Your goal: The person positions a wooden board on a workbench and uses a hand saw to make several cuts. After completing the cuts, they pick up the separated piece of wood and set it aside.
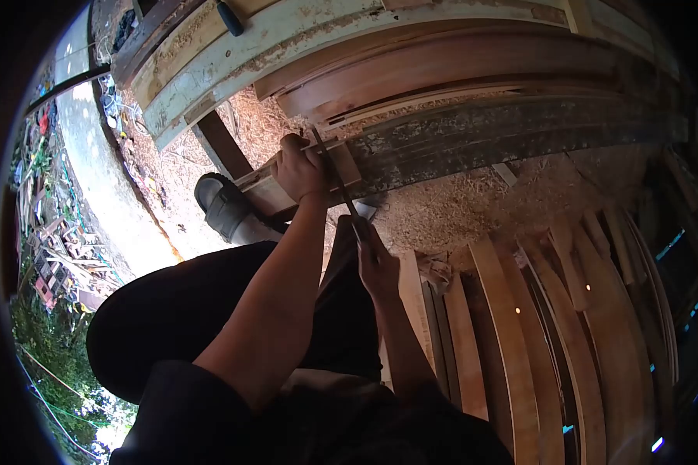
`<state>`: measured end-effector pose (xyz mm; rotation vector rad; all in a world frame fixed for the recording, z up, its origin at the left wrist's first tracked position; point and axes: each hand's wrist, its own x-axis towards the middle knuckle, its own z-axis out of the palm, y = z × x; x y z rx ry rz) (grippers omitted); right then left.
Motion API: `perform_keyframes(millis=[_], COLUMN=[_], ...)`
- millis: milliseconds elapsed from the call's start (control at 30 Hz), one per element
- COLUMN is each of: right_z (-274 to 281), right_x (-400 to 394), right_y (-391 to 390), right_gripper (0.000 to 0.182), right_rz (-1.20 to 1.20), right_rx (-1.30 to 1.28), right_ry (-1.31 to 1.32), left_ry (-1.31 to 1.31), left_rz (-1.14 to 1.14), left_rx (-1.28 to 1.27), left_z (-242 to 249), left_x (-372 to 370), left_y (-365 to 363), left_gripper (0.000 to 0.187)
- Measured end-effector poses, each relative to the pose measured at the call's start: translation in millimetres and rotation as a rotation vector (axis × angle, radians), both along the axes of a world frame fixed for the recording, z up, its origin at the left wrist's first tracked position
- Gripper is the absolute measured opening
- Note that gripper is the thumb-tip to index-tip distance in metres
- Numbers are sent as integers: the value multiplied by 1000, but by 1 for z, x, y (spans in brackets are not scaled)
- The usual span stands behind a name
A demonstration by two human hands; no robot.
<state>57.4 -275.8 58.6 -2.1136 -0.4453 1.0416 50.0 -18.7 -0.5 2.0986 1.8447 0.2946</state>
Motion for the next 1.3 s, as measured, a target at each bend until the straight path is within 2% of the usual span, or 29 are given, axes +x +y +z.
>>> perform_keyframes(millis=[33, 133, 167, 233, 267, 333, 367, 433, 467, 567, 667, 700, 767, 900, 967, 1067, 1167, 1233, 1300], right_z=[-2, 1, 7, 22, 15, 4, 15, 38, 28, 20, 18, 22, 29, 26, 21, 22, 24, 23, 6], right_x=[-5, 3, 12, 36, 30, 8, 6, 8, 7, 38, 28, 13, -6, 22, 37, 21, -8, 2, 22], right_y=[-21, -2, 31, 100, 89, 42, 19, -21, -21, 93, 81, 48, -32, 35, 87, 52, -29, -12, 49], right_gripper=[53, 54, 54, 52, 52, 52, 52, 52, 52, 51, 50, 50, 47, 45, 46, 49, 50, 51, 50], right_rz=[-36, -8, -15, 60, 53, -64, -78, 24, 44, 119, 48, 42, -23, -1, 65, -29, 4, -2, 9], right_rx=[118, 30, 28, -198, -200, 194, 185, -82, -74, -189, -87, -93, 61, 26, -194, -54, 57, 39, -8], right_ry=[-48, -9, -9, 148, 148, -82, -82, 101, 48, 117, 35, 39, -69, -58, 152, 73, -59, -24, 20], left_ry=[-2, 9, 8, 6, 6, 18, 31, 41, 44, 42, 44, 65, 63, 61, 62, 66, 50, 52, 42], left_rz=[4, -9, 1, 16, 10, -10, -10, -15, -14, -7, -6, -18, -25, -28, -16, -9, -2, 14, 6], left_rx=[-3, -2, -4, -7, 0, -14, -6, -5, -6, -21, -25, -29, 15, 78, 72, 64, 37, -13, -9], left_z=[-2, -1, -2, -5, -9, -9, -9, -9, -9, -5, -6, -6, -8, -10, -8, -8, -9, -9, -8], left_x=[1, -3, -2, 0, 0, -5, -4, -2, -2, -1, 2, -1, -2, -2, -2, -5, -2, -3, -2], left_y=[1, -2, -1, -1, 2, -3, -2, 1, 0, 2, 2, 0, 0, -1, -3, -4, 0, -2, -1], left_gripper=[20, 22, 22, 22, 23, 23, 24, 24, 24, 23, 23, 23, 20, 17, 17, 17, 18, 20, 20])
